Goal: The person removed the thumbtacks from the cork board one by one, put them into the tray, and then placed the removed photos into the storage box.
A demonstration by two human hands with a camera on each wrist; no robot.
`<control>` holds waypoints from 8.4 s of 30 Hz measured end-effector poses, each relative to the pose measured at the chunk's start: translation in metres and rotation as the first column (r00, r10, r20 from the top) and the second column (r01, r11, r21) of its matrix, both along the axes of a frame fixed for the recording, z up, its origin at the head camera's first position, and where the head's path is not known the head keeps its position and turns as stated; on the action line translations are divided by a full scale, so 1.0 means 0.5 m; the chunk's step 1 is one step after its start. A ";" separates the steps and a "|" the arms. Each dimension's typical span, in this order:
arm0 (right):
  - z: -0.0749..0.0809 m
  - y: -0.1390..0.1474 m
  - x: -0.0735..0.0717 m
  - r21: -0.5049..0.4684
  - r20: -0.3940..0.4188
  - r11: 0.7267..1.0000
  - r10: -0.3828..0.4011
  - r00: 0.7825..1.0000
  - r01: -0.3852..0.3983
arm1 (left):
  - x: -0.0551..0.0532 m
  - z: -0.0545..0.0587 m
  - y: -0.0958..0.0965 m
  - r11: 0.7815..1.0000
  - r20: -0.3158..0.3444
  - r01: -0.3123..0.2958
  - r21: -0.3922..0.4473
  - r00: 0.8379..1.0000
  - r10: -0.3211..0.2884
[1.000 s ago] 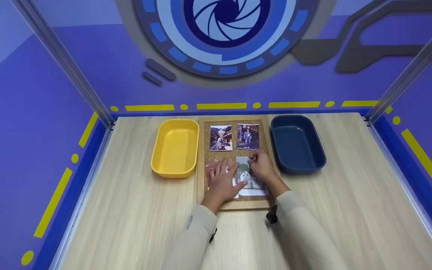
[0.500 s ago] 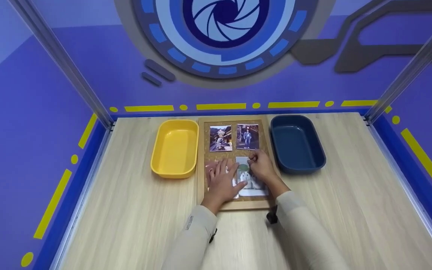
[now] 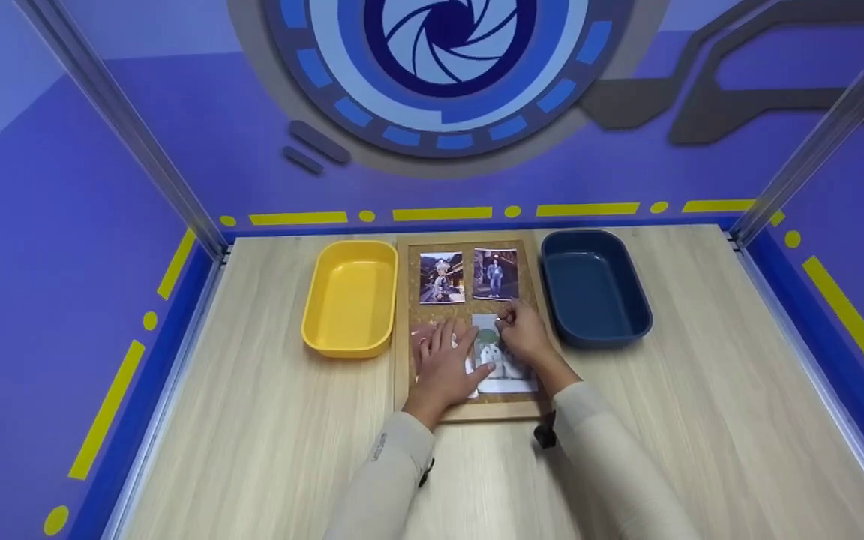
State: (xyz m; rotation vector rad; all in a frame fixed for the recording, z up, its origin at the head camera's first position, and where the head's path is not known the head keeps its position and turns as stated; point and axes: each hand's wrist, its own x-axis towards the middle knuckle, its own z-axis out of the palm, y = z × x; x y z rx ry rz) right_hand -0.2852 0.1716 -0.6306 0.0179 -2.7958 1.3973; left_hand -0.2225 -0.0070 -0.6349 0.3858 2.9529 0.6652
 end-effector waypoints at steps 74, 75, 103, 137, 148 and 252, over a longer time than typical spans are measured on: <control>-0.001 0.009 0.007 -0.069 0.063 0.997 0.045 0.997 -0.040 | 0.000 -0.002 -0.001 1.000 0.001 0.001 0.009 1.000 -0.001; -0.001 0.009 0.007 -0.070 0.068 0.997 0.043 0.997 -0.038 | 0.000 -0.003 -0.001 1.000 0.004 0.000 0.009 1.000 0.000; -0.002 0.012 0.011 -0.137 0.051 0.990 0.013 0.999 -0.006 | -0.006 -0.009 0.000 1.000 0.015 -0.004 -0.005 1.000 0.004; 0.080 0.029 0.065 -0.194 -0.100 0.979 0.041 0.994 -0.060 | -0.007 -0.006 -0.005 1.000 0.029 -0.004 -0.017 1.000 0.004; 0.110 0.080 0.063 -0.133 -0.156 0.991 0.003 0.988 -0.024 | -0.004 -0.002 -0.004 1.000 0.043 -0.013 0.023 0.999 0.012; 0.106 0.322 -0.055 0.541 0.265 0.819 0.051 0.963 -0.192 | 0.000 0.008 -0.001 1.000 0.054 -0.010 0.014 0.998 0.009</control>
